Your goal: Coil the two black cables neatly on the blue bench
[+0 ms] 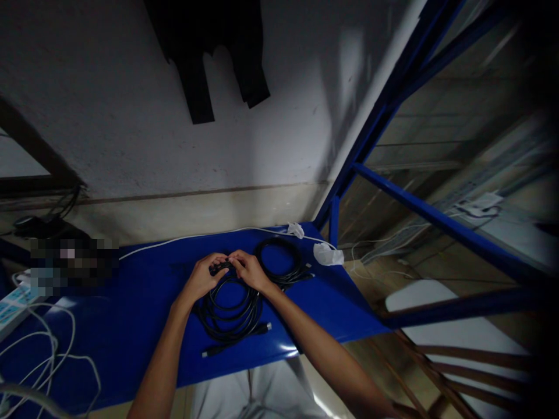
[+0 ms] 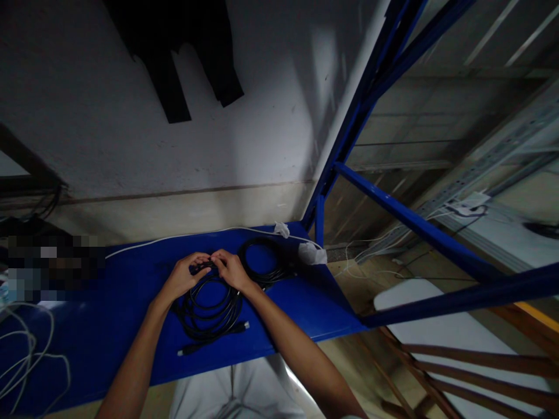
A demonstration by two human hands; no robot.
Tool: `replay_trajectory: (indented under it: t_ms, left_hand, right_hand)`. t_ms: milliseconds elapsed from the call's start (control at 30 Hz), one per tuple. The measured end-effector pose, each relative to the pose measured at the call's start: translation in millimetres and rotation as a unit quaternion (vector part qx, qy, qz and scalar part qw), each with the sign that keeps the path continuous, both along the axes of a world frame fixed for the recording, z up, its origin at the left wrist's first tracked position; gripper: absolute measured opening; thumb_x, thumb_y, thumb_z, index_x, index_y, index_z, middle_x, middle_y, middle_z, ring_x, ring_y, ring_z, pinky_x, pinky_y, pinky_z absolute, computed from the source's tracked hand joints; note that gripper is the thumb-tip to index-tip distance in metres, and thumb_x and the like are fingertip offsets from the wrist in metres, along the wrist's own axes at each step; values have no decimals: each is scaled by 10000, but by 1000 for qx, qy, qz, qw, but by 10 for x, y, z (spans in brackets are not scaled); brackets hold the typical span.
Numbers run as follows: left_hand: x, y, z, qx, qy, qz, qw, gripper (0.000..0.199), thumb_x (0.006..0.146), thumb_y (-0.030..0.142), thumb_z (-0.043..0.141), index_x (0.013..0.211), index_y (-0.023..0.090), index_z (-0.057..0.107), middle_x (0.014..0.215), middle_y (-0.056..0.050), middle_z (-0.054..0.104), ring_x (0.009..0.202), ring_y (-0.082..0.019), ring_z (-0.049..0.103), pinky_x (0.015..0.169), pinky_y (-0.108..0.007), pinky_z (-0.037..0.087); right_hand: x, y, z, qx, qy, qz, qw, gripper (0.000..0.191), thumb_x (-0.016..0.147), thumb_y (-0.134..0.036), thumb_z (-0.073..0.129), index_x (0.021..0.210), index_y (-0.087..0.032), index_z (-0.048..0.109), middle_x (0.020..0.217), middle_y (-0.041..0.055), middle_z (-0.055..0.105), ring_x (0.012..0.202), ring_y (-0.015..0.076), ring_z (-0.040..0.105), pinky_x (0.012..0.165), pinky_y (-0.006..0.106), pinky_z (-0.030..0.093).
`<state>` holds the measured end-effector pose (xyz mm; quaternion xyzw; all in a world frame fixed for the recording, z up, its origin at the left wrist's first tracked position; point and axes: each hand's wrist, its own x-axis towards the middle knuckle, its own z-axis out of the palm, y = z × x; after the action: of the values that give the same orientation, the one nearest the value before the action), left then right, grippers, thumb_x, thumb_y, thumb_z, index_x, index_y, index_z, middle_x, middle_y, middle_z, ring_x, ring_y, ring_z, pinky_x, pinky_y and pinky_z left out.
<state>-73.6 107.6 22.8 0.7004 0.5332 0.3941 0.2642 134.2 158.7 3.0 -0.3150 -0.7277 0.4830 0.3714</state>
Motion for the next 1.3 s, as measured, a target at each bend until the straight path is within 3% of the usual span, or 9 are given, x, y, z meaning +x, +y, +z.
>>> replay_trajectory:
  t_ms: [467, 667, 967, 1133, 1300]
  left_hand:
    - [7, -29, 22, -22, -4, -22, 1000, 233, 956, 339, 705, 1159, 239, 757, 1100, -72, 810, 994, -233, 768, 943, -352, 594]
    - [28, -34, 25, -4, -6, -20, 1000, 282, 964, 377, 739, 1221, 262, 737, 1109, -47, 792, 1000, -215, 748, 937, -341, 578]
    - [64, -30, 112, 62, 20, -31, 997, 232, 1001, 425, 717, 1152, 262, 786, 1178, -81, 756, 1090, -228, 727, 972, -351, 575]
    - [59, -37, 153, 47, 31, -44, 997, 202, 1015, 424, 701, 1092, 271, 809, 1144, -64, 788, 1060, -221, 751, 990, -341, 568]
    - [123, -44, 261, 24, 91, -1, 996, 184, 1001, 454, 716, 1047, 315, 827, 1105, -22, 820, 1004, -228, 779, 926, -327, 566]
  right_hand:
    - [19, -37, 89, 8, -2, -15, 1000, 397, 1117, -585, 453, 1120, -231, 631, 750, -29, 614, 533, 135, 577, 611, 263, 483]
    - [5, -18, 46, 28, 19, -17, 999, 403, 1110, -588, 470, 1103, -225, 644, 941, 14, 661, 519, 104, 543, 571, 257, 468]
    - [11, -2, 56, 43, 17, -28, 999, 357, 1123, -541, 472, 1086, -229, 641, 889, 17, 644, 656, 150, 564, 648, 260, 469]
    - [11, -6, 49, 51, 16, -31, 998, 315, 1123, -500, 482, 1093, -223, 629, 949, 27, 659, 656, 143, 566, 651, 258, 476]
    - [-2, 8, 41, 75, 19, -38, 996, 269, 1116, -440, 492, 1077, -223, 646, 987, 56, 673, 796, 185, 627, 693, 273, 500]
